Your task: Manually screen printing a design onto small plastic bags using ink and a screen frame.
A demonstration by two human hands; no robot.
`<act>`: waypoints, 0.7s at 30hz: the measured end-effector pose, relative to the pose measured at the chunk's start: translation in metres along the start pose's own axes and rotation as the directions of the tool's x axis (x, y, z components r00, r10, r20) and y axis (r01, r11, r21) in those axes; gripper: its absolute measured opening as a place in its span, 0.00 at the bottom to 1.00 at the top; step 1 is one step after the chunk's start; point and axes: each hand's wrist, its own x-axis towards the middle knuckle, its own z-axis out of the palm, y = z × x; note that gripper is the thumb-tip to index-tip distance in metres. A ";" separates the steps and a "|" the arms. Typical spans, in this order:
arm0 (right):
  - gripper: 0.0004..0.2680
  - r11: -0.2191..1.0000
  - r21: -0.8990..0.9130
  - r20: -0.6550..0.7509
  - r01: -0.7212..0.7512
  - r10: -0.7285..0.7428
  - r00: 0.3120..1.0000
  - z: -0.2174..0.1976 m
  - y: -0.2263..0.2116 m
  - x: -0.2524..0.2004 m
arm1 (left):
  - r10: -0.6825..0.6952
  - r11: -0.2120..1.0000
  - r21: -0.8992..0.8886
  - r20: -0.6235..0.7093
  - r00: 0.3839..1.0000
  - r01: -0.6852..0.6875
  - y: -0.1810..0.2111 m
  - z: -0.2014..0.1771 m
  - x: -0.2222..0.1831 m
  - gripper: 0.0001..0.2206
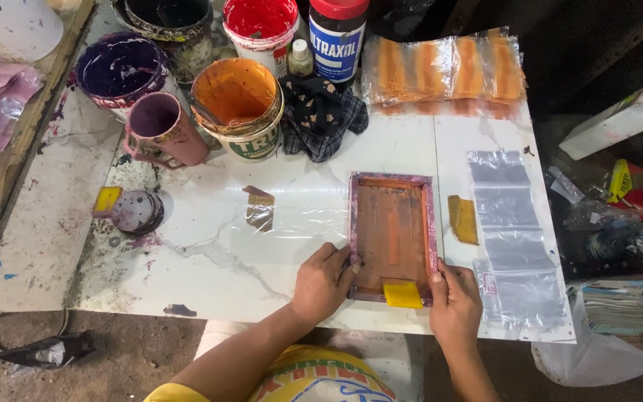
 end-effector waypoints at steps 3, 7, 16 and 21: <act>0.13 1.000 -0.003 -0.006 0.012 -0.012 1.000 -0.001 -0.002 -0.001 | -0.026 1.000 0.008 0.013 1.000 0.026 0.000 0.001 -0.001 0.15; 0.13 0.998 0.028 -0.051 0.060 -0.059 0.997 0.002 0.002 -0.002 | -0.025 1.000 -0.007 0.005 1.000 0.025 0.004 -0.004 0.000 0.14; 0.11 0.948 0.308 -0.145 -0.081 0.130 0.981 -0.011 -0.015 -0.003 | -0.380 0.890 -0.348 -0.214 0.900 0.293 -0.042 -0.056 -0.029 0.14; 0.12 0.938 0.346 -0.148 0.000 0.055 0.987 -0.010 -0.014 -0.005 | -0.244 0.963 -0.179 -0.269 0.932 0.200 -0.055 -0.064 -0.038 0.20</act>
